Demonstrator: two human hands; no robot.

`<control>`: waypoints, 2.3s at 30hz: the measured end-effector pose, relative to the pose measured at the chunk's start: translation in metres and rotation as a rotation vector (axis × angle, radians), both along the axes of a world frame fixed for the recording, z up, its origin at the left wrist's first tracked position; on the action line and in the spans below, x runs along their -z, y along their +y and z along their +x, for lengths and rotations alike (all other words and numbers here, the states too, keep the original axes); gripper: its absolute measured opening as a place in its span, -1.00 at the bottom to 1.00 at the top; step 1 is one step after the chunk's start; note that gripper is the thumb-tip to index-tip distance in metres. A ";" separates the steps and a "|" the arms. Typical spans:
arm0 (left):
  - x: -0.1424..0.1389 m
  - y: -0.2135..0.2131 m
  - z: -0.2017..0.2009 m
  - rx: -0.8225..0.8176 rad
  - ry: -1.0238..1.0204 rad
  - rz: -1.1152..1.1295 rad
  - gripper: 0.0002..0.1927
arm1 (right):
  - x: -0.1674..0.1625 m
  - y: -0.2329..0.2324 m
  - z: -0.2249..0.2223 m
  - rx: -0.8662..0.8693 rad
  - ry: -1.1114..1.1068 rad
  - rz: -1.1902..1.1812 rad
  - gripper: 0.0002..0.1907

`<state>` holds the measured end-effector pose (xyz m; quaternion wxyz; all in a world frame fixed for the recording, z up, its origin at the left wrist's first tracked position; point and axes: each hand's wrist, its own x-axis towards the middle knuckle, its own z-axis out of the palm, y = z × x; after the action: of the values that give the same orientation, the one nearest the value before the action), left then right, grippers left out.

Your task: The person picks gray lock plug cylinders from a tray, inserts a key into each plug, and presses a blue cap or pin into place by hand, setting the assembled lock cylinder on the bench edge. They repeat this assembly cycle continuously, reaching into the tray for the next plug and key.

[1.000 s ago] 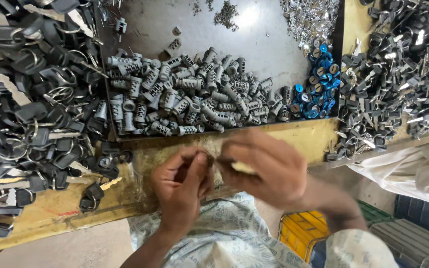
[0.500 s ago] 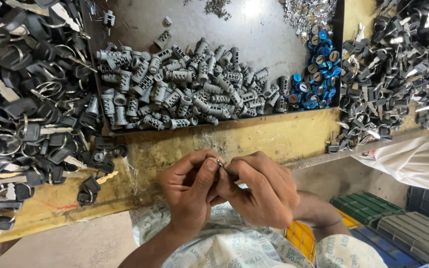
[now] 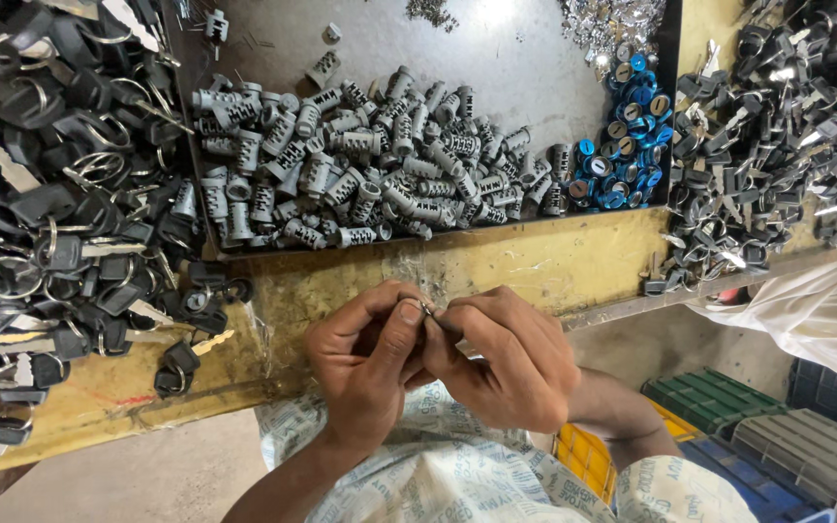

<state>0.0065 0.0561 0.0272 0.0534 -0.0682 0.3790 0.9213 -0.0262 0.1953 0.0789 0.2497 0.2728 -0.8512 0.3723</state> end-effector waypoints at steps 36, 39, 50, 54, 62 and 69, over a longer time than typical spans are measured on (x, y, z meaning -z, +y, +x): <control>0.014 -0.009 -0.003 0.228 0.014 -0.557 -0.83 | 0.002 0.108 -0.121 0.222 -0.541 0.404 -0.74; 0.012 -0.007 -0.005 0.246 0.003 -0.557 -0.84 | 0.007 0.109 -0.125 0.228 -0.202 0.772 -0.57; -0.017 -0.014 -0.023 0.381 -0.075 -0.040 -0.80 | -0.006 0.051 -0.021 0.016 -0.941 -0.638 -0.81; -0.019 -0.020 -0.029 0.456 -0.132 0.094 -0.79 | 0.010 0.054 0.005 -0.150 -0.845 -0.599 -0.75; -0.018 -0.027 -0.037 0.508 -0.275 -0.005 -0.80 | 0.007 0.046 0.001 -0.132 -0.872 -0.542 -0.72; -0.032 -0.035 -0.040 0.449 -0.171 -0.473 -0.89 | 0.011 0.040 0.000 -0.048 -0.799 -0.382 -0.67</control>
<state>-0.0336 0.0208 0.0592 0.2692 -0.0707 0.5821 0.7640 -0.0265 0.2352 0.0679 -0.0615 0.0761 -0.7902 0.6050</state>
